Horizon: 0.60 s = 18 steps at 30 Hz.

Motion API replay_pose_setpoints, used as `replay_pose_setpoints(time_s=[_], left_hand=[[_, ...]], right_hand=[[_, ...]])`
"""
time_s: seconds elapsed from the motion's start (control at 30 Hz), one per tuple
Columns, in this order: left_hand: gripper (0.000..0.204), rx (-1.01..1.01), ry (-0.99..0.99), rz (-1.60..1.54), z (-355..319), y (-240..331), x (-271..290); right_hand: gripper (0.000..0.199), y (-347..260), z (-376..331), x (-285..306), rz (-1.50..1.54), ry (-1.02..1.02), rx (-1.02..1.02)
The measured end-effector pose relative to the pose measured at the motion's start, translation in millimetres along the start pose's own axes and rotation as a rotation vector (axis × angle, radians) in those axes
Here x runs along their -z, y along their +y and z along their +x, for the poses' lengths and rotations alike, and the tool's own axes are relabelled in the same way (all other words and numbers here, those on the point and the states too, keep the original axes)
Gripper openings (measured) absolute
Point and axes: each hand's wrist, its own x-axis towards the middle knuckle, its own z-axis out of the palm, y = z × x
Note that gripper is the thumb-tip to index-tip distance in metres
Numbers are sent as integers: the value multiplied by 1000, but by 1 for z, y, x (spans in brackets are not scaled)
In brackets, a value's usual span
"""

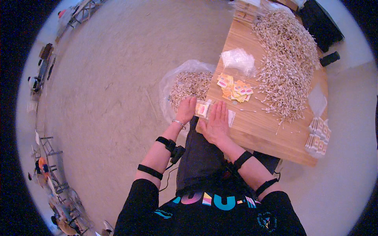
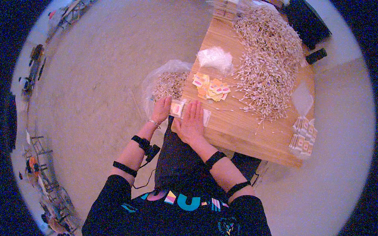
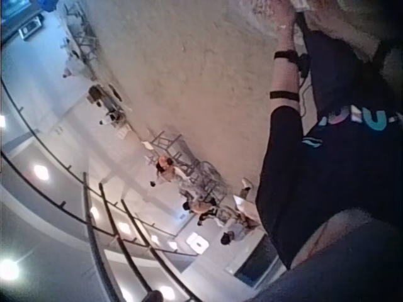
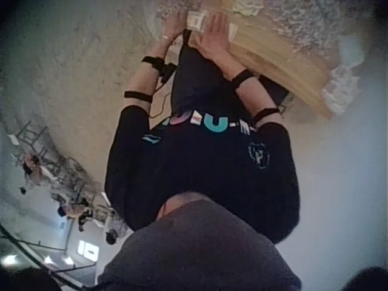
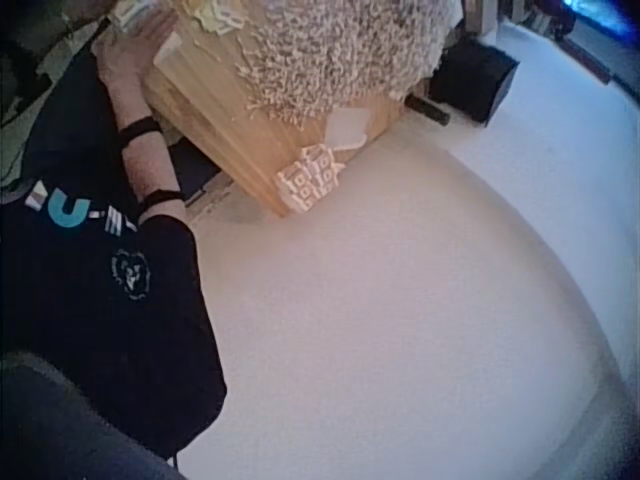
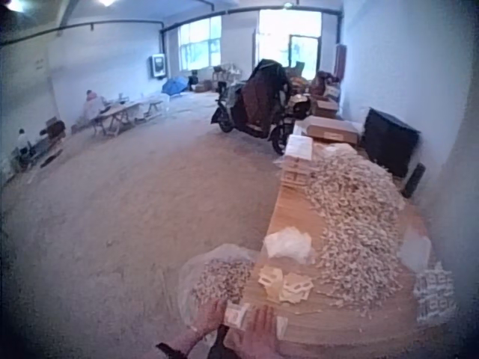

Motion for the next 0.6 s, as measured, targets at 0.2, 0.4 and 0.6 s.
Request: replay_pose_setpoints(time_s=[0.2, 0.4, 0.6], left_hand=[[41, 8, -34, 1, -2, -2, 3], [40, 1, -38, 89, -2, 2, 1], [39, 50, -56, 90, -2, -3, 2]], right_hand=[[83, -8, 2, 1, 8, 4, 23], [83, -4, 0, -2, -7, -5, 45], [83, -10, 1, 1, -4, -44, 34]])
